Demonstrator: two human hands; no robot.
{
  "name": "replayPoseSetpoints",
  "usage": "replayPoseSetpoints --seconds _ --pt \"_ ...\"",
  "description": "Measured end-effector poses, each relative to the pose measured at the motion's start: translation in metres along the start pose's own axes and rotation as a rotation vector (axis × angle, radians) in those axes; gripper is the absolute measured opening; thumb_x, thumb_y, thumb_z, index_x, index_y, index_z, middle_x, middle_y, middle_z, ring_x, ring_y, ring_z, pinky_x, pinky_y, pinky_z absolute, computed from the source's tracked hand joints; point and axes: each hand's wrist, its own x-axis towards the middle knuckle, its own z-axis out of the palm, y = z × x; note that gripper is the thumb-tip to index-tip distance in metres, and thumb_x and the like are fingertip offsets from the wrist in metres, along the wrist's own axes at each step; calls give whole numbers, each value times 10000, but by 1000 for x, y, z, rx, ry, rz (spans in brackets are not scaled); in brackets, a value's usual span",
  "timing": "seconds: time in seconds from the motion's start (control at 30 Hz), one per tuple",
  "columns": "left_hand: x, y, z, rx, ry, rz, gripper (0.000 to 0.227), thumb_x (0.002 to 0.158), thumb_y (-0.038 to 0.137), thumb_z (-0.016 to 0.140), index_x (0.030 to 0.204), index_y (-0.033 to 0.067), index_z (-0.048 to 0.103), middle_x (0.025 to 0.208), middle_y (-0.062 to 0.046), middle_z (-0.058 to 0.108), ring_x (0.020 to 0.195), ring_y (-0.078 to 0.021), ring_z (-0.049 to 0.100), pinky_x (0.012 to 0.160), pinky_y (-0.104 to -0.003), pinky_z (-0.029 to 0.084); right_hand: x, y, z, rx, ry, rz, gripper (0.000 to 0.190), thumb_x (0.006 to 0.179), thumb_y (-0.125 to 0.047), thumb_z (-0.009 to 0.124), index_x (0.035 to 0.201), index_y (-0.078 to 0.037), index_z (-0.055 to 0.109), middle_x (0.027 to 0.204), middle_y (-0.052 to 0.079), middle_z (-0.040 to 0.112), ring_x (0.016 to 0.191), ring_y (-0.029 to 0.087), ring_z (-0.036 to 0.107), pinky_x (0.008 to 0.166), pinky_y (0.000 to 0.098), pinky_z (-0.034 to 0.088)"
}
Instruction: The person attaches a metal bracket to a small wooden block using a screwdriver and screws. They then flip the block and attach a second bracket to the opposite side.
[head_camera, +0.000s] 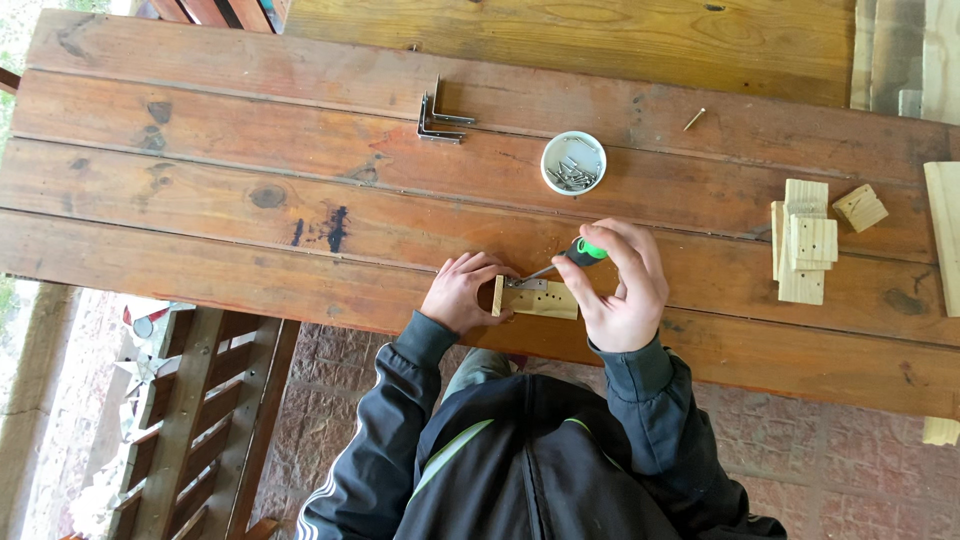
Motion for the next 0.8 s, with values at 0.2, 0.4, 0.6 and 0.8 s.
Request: replayPoseSetpoints --seconds 0.2,0.4,0.6,0.8 --pt "1 -1 -1 -4 -11 0 742 698 613 944 1389 388 794 1386 83 753 1294 -229 709 992 -436 557 10 -13 0 56 -54 -21 396 995 80 898 1374 95 783 1277 276 820 1063 413 860 874 507 698" --pt "1 1 -2 10 -14 -1 754 708 631 943 1398 366 794 1394 68 755 1297 -245 708 987 -448 556 15 -17 -4 80 -101 49 424 1060 48 792 1474 87 712 1321 235 824 1098 376 868 904 481 708" --pt "1 -1 -2 4 -15 8 758 695 622 948 1392 367 796 1391 76 754 1294 -224 706 1011 -421 539 22 -18 1 74 -116 90 480 1064 -73 879 1496 44 706 1328 213 771 1137 355 837 930 500 713" --pt "2 1 -3 0 -2 11 760 702 638 953 1395 369 798 1378 72 757 1280 -232 711 987 -429 543 26 -4 3 -105 -57 68 479 1007 -138 1026 1422 -51 803 1252 159 703 1091 355 723 884 514 620"
